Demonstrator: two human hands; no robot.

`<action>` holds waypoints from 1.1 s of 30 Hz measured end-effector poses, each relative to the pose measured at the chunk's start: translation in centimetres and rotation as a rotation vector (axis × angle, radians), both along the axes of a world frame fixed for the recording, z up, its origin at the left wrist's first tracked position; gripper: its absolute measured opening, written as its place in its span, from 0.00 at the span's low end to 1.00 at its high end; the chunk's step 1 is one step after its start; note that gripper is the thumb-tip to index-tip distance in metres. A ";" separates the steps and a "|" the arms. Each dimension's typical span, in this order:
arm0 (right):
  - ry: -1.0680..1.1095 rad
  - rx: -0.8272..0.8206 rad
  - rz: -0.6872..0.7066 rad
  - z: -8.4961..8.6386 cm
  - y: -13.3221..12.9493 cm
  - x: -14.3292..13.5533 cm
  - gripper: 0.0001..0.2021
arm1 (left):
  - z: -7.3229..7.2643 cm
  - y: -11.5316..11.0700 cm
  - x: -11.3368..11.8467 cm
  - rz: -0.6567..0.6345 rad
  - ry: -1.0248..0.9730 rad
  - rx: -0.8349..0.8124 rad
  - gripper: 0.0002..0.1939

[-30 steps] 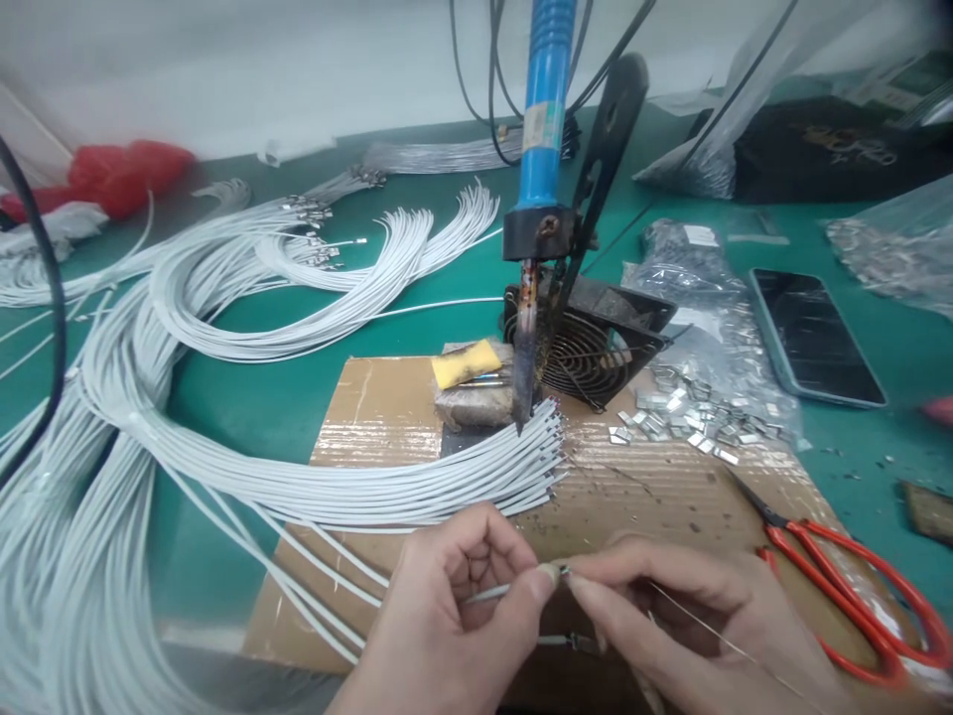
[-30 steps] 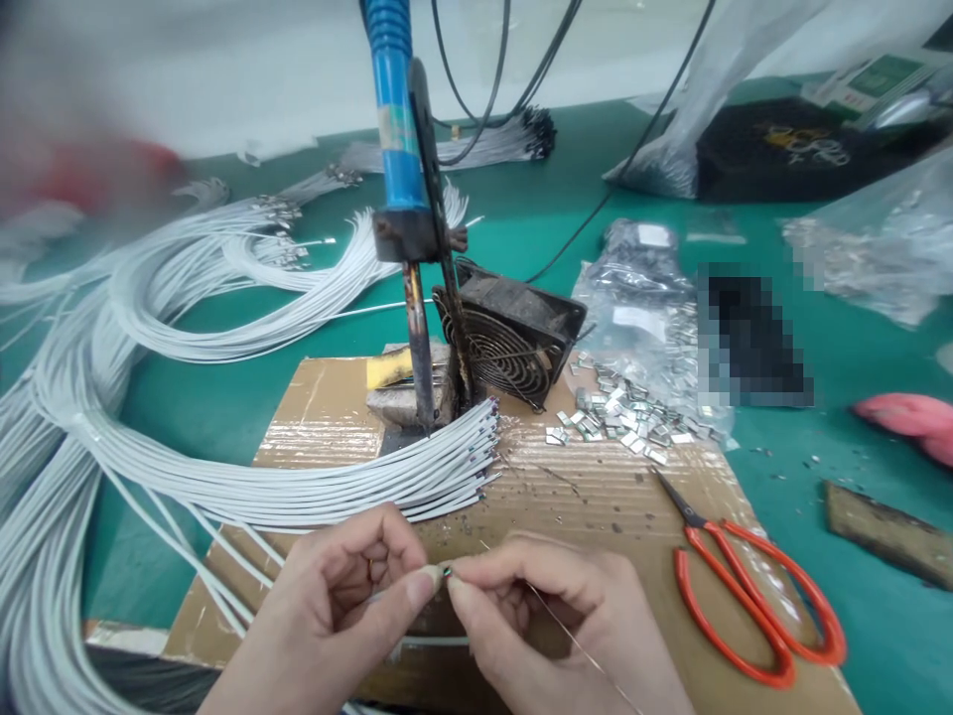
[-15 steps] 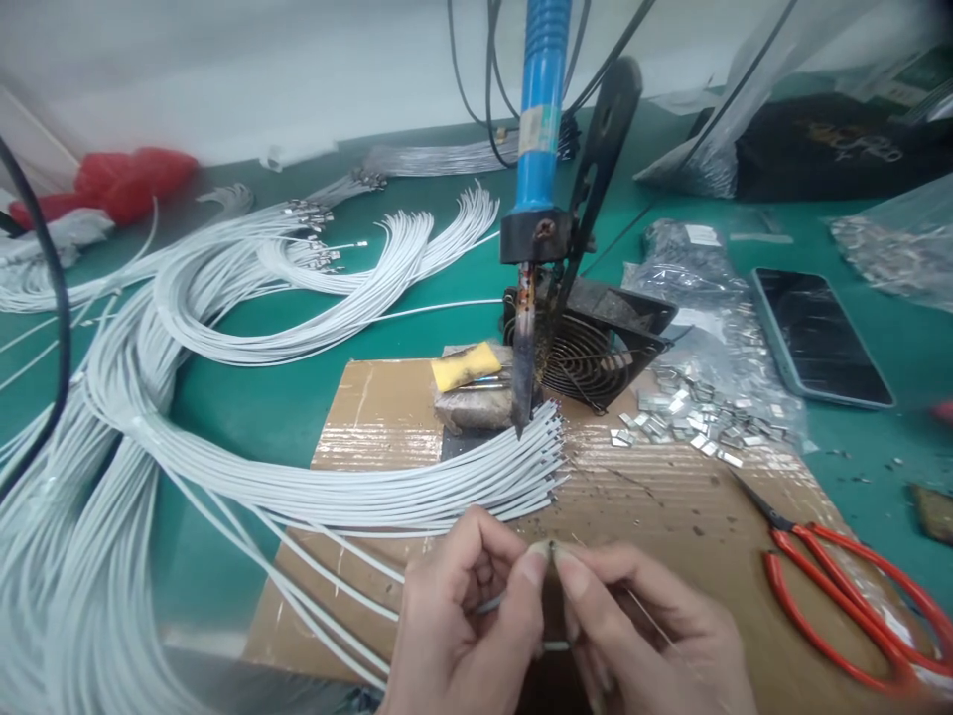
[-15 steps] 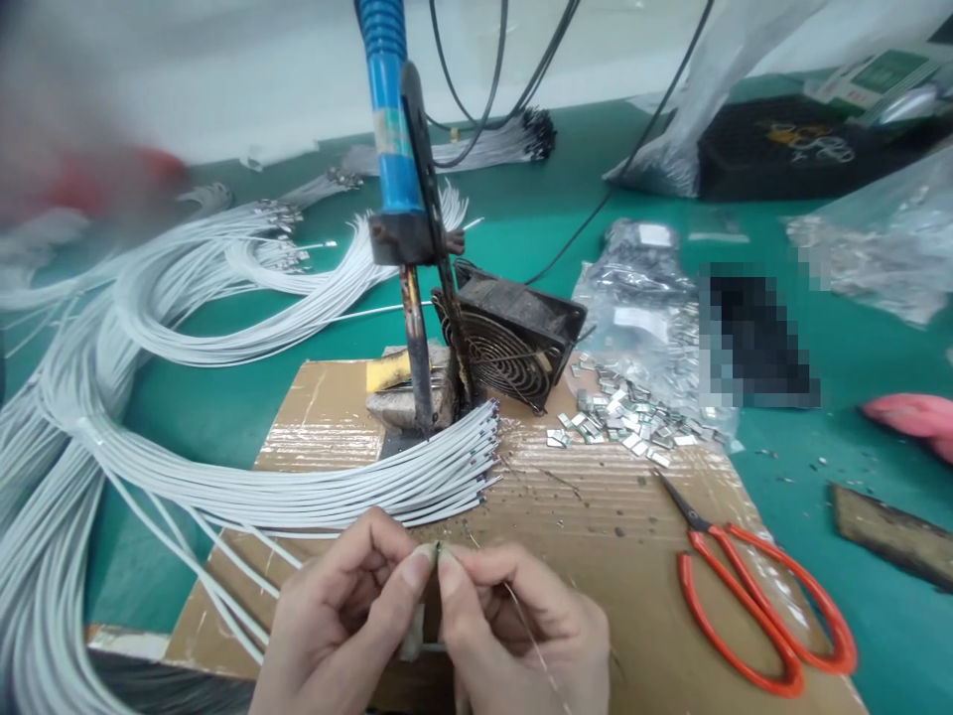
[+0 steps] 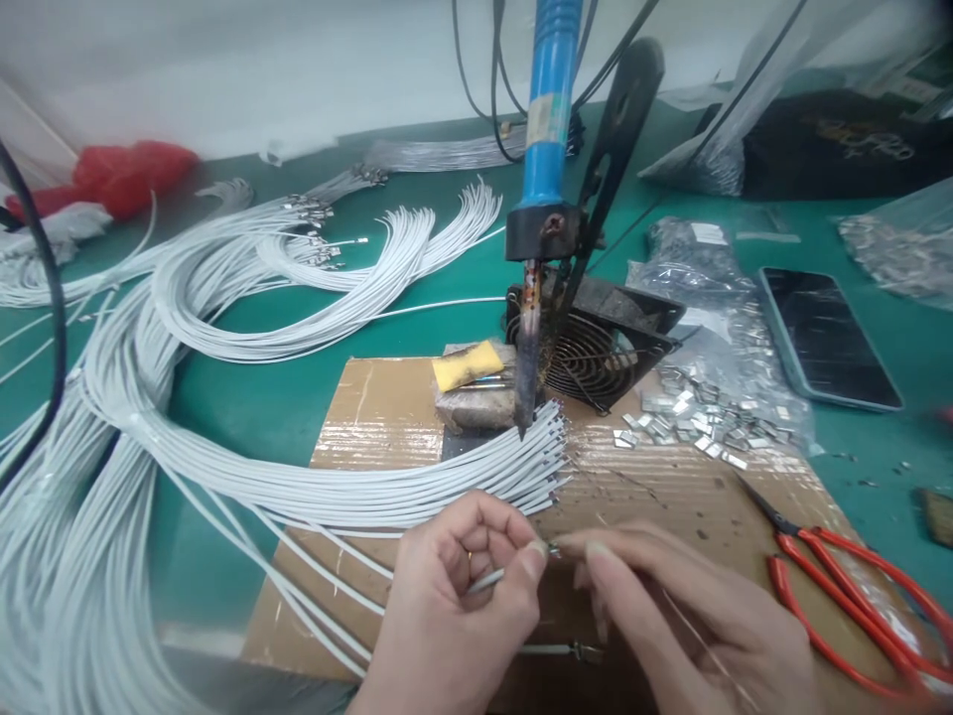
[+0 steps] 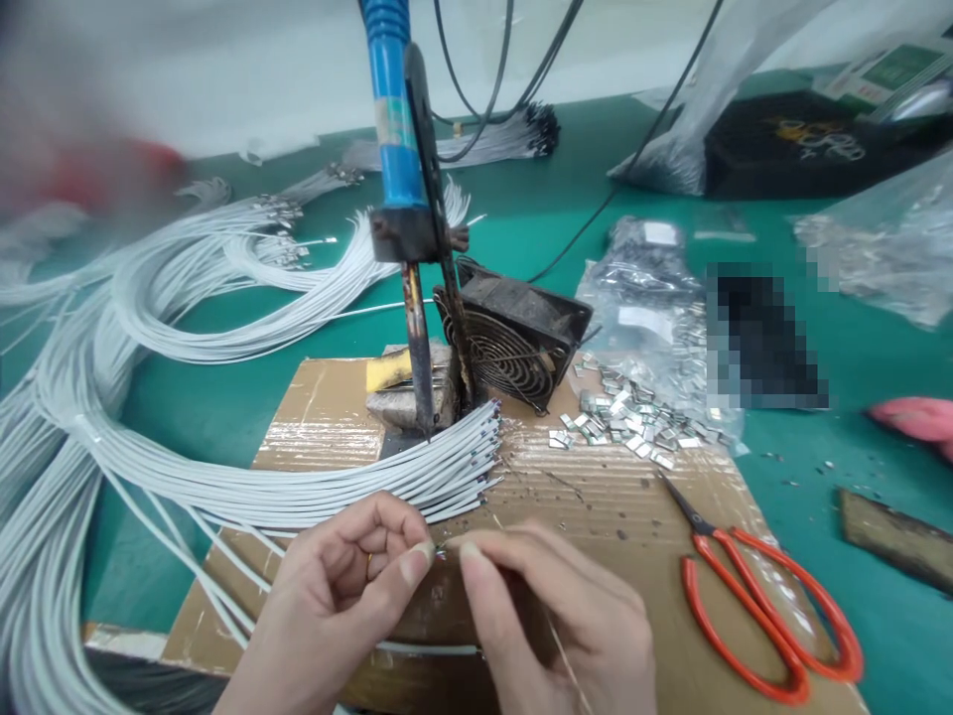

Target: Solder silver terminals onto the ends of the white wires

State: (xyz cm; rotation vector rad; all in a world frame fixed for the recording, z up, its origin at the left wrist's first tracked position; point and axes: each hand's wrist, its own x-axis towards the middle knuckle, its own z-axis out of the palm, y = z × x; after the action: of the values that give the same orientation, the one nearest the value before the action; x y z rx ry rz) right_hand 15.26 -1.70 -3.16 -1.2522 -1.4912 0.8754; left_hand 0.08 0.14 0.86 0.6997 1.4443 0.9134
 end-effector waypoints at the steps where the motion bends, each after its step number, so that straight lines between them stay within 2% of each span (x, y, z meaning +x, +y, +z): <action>1: -0.031 -0.044 0.033 0.2 0.4 0.6 0.11 | 0.2 0.0 0.1 0.014 0.017 -0.007 0.08; 3: -0.083 -0.115 0.092 0.6 1.0 1.4 0.17 | 0.4 0.0 0.2 0.012 0.038 -0.013 0.08; 5: -0.126 -0.109 0.167 0.8 1.4 1.3 0.18 | 0.4 -0.1 0.1 -0.047 0.021 -0.016 0.08; 7: -0.164 -0.010 0.235 0.8 1.6 0.8 0.16 | 0.3 0.0 -0.2 -0.100 -0.010 -0.025 0.08; 9: -0.185 0.113 0.246 0.6 1.5 -0.1 0.15 | 0.1 0.1 -0.4 -0.111 -0.023 -0.029 0.09; 11: -0.188 0.185 0.207 0.2 1.3 -0.8 0.15 | -0.1 0.2 -0.6 -0.116 -0.028 -0.024 0.09; 14: -0.213 0.193 0.093 -0.3 1.1 -0.7 0.15 | -0.6 0.4 -1.0 -0.198 -0.050 -0.021 0.10; 19: -0.356 0.016 -0.294 -0.3 2.9 3.2 0.11 | -1.0 0.6 -1.4 -0.125 0.005 -0.015 0.10; 20: -0.401 -0.022 -0.327 -0.2 3.6 4.0 0.09 | -0.9 0.6 -1.3 -0.111 0.006 -0.018 0.11; 23: -0.513 -0.121 -0.318 0.1 6.0 5.4 0.08 | -0.5 0.6 -0.7 -0.073 0.028 -0.012 0.10; 27: -0.555 -0.258 -0.277 -0.1 7.8 5.5 0.09 | -0.1 0.7 -0.4 -0.033 0.040 0.009 0.10; 30: -0.510 -0.323 -0.299 -0.6 7.5 5.7 0.12 | -0.5 0.8 -0.9 -0.082 0.036 0.008 0.09; 33: -0.421 -0.324 -0.356 -0.9 6.1 6.0 0.12 | -1.0 1.0 -1.4 -0.137 0.036 0.015 0.09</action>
State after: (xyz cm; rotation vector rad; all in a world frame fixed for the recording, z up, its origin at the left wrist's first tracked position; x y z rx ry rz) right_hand 21.29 4.43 -4.11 -1.9681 -1.4076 0.6537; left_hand -1.30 1.10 -0.11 0.8203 1.4042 0.8095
